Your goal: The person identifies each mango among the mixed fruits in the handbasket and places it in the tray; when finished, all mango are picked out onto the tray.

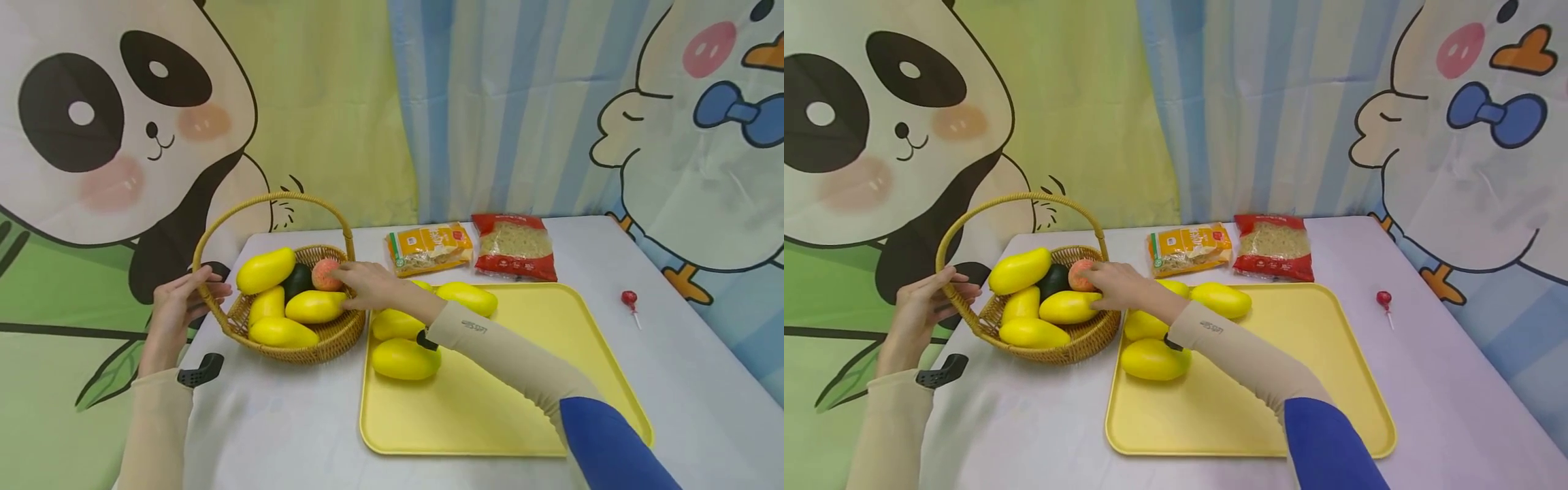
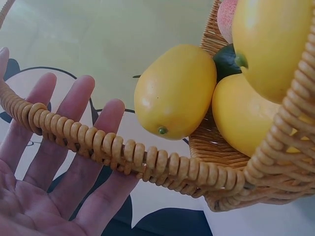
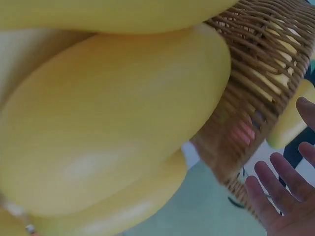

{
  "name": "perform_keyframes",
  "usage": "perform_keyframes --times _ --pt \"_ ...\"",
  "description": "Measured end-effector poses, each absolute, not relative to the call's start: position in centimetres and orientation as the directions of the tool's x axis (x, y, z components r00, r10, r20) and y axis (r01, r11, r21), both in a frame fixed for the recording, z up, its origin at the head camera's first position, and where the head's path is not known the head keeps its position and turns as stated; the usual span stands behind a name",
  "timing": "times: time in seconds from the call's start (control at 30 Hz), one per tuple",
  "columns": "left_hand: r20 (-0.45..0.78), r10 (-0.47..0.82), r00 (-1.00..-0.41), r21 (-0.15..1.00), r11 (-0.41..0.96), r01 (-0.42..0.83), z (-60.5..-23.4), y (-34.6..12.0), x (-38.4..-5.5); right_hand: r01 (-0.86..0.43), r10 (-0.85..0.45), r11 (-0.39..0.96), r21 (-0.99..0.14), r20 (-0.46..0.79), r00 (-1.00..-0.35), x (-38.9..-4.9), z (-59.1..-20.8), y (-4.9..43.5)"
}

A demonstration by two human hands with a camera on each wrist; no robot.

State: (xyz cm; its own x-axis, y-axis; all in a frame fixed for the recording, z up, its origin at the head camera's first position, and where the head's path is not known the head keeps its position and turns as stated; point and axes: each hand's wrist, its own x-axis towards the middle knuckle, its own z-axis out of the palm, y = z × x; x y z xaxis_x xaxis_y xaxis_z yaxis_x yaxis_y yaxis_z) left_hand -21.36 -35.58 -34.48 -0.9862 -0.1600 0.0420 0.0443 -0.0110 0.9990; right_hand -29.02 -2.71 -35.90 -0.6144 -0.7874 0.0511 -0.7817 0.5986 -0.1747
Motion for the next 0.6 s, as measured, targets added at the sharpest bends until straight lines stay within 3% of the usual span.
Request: perform_keyframes --times 0.47,0.6 --pt "0.053 -0.113 -0.992 0.996 -0.068 0.061 -34.9 -35.7 -21.6 -0.816 -0.813 0.578 0.018 -0.068 -0.578 -29.8 -38.2 -9.8" --pt "0.051 -0.108 -0.993 0.995 -0.080 0.060 -34.9 -35.8 -21.8 -0.801 -0.793 0.597 0.049 -0.118 -0.598 -29.9 -38.6 -10.6"
